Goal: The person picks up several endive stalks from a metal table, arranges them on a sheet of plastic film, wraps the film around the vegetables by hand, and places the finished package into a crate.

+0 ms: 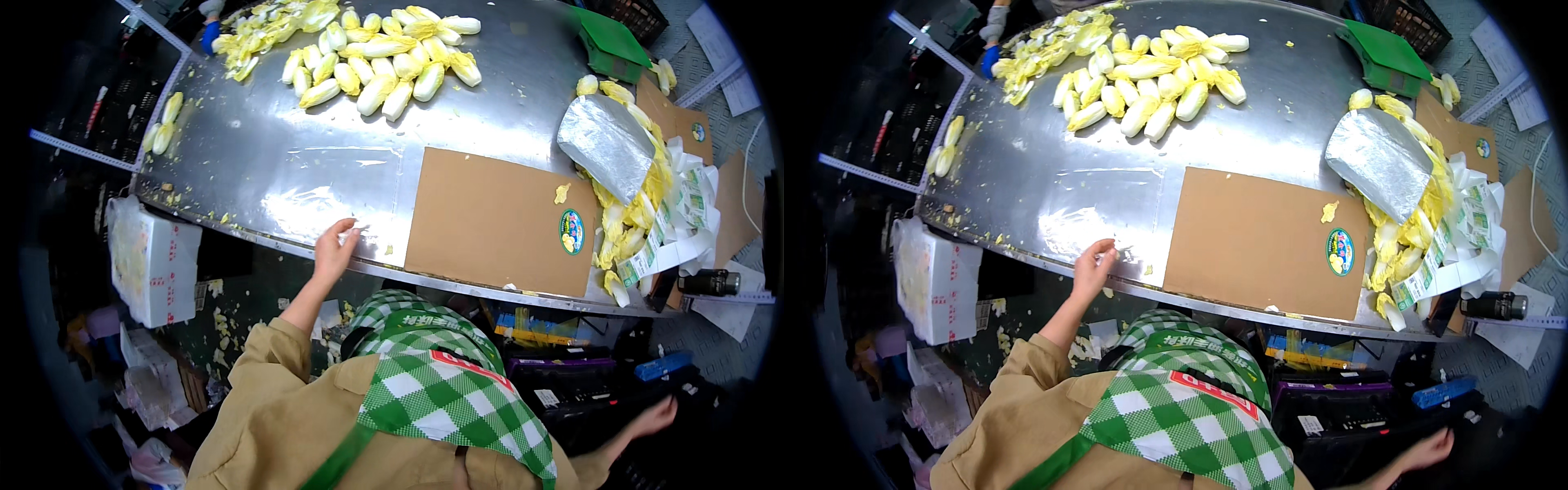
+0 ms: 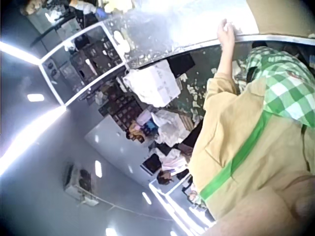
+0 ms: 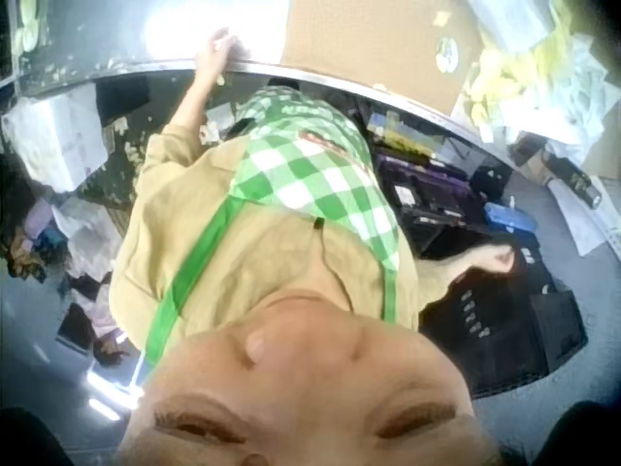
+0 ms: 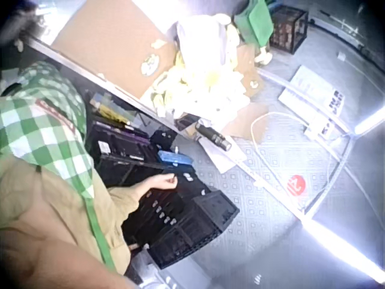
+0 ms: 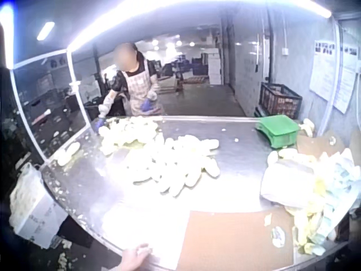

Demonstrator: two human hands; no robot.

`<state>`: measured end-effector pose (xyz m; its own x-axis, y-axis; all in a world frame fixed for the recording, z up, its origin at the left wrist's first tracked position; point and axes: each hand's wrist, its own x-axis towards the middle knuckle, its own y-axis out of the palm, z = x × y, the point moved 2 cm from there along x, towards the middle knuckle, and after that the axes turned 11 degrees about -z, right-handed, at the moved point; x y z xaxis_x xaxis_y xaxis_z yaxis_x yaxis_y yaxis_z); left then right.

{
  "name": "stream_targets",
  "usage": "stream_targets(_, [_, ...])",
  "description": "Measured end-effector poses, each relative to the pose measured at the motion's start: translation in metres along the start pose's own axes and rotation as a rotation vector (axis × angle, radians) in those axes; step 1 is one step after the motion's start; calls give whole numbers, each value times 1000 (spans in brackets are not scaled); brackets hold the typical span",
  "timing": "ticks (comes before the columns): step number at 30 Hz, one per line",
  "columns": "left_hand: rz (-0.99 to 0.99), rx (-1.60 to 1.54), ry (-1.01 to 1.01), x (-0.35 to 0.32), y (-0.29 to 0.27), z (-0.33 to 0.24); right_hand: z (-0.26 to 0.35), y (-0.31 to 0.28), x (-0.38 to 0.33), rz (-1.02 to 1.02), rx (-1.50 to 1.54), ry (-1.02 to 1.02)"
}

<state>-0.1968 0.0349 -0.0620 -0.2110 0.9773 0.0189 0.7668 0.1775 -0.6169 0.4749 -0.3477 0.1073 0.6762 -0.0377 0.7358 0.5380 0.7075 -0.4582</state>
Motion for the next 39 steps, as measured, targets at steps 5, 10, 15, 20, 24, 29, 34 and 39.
stream_targets(5, [-11,252,388,52,-6,30,231,128,-148,943,158,-270])
stream_targets(10, [150,354,438,61,-7,27,351,256,-243,667,312,-922])
stream_targets(15, [175,338,516,58,-17,25,379,361,-211,836,-515,-940])
stream_targets(20, [146,240,455,65,-25,18,417,303,-197,535,221,-1237])
stream_targets(24, [-27,166,401,105,-21,-3,404,188,-253,829,553,-1463])
stream_targets(29, [-171,115,402,208,40,-40,403,136,-319,1427,489,-1447])
stream_targets(34, [-216,217,350,262,94,-55,498,246,-313,1665,674,-760])
stream_targets(39, [-280,144,306,283,106,-41,597,413,-363,971,516,-594])
